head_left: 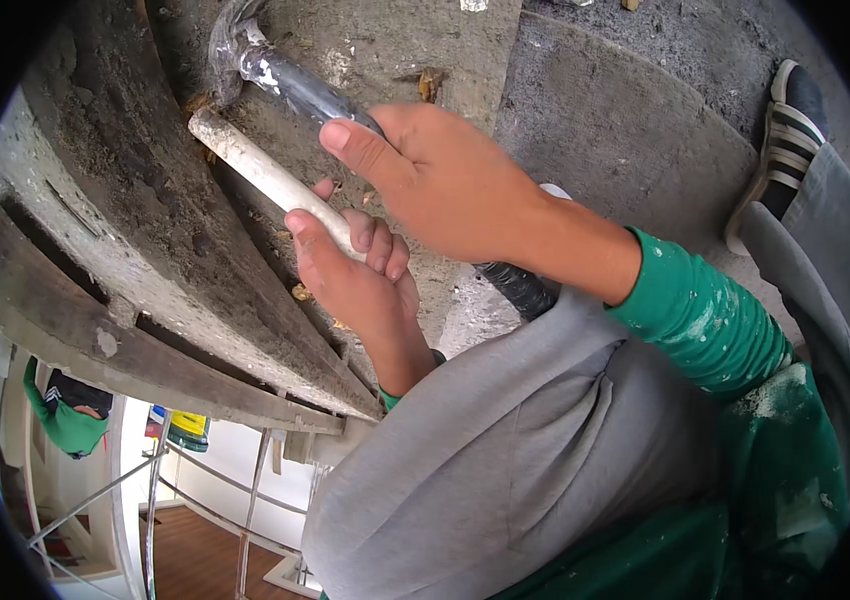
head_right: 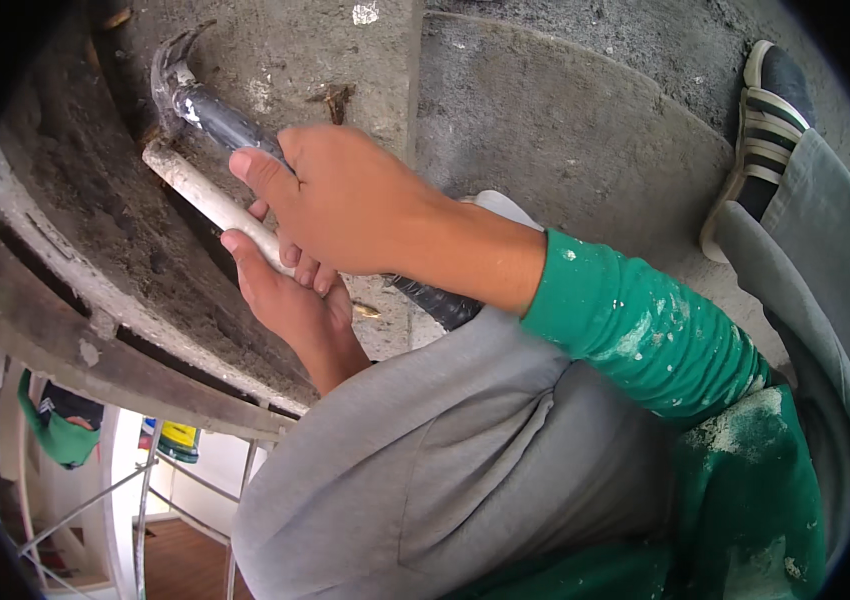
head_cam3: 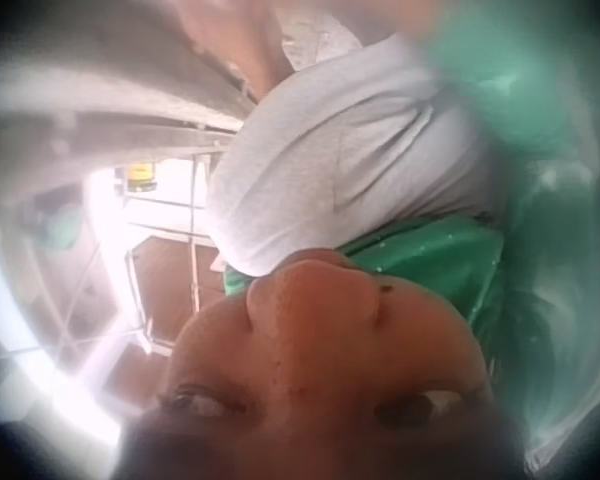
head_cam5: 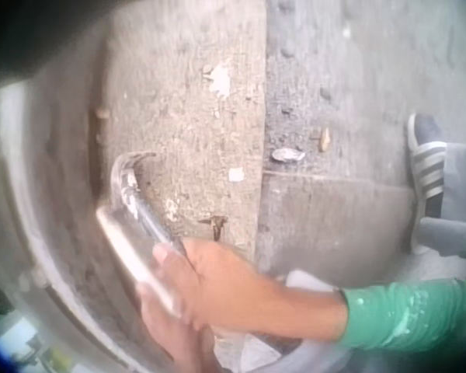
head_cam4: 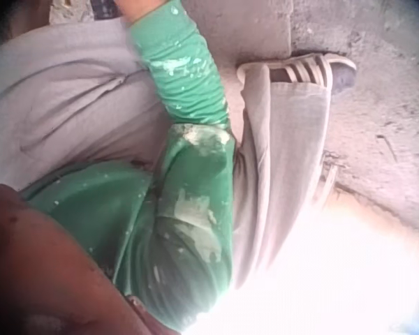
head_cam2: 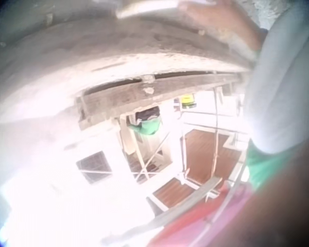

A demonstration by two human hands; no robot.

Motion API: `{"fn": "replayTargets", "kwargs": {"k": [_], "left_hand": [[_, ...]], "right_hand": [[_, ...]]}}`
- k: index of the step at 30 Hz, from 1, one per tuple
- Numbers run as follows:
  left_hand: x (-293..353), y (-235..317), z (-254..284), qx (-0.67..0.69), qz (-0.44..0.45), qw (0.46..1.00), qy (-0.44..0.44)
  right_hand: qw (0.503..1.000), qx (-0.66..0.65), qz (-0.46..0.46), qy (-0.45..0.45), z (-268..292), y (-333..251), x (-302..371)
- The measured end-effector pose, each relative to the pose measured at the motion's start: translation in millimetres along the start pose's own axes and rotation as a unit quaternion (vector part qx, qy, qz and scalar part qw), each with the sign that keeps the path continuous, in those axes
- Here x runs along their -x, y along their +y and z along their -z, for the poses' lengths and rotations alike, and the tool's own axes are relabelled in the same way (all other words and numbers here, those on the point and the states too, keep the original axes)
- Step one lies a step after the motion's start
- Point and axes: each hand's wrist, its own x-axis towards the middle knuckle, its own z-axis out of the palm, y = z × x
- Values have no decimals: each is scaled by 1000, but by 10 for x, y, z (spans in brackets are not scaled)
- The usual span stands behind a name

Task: The person sits on a concrete staircase and uses a hammer and a white chisel to chip away at the edge of a stair. They repeatedly strike the chisel to break off small pieces of concrete, creating debris on the stair surface.

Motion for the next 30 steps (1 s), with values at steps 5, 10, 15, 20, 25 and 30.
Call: {"fn": "replayTargets", "kwargs": {"k": [5,10,15,20,25,30], "left_hand": [[57,95,-115,57,41,997,13],[73,136,-280,102,62,993,-4],[21,186,-158,170,95,979,-64],[66,221,-144,190,88,974,-86],[69,315,-244,239,135,958,-89],[86,372,-135,252,117,952,-126]], "right_hand": [[964,16,217,156,15,-316,-1],[979,58,154,120,-82,-187,-43],[998,45,2,51,58,-385,-8],[957,56,251,134,172,-606,-87],[998,15,-49,19,-2,-442,-36],[986,168,-11,3,339,-559,85]]}}
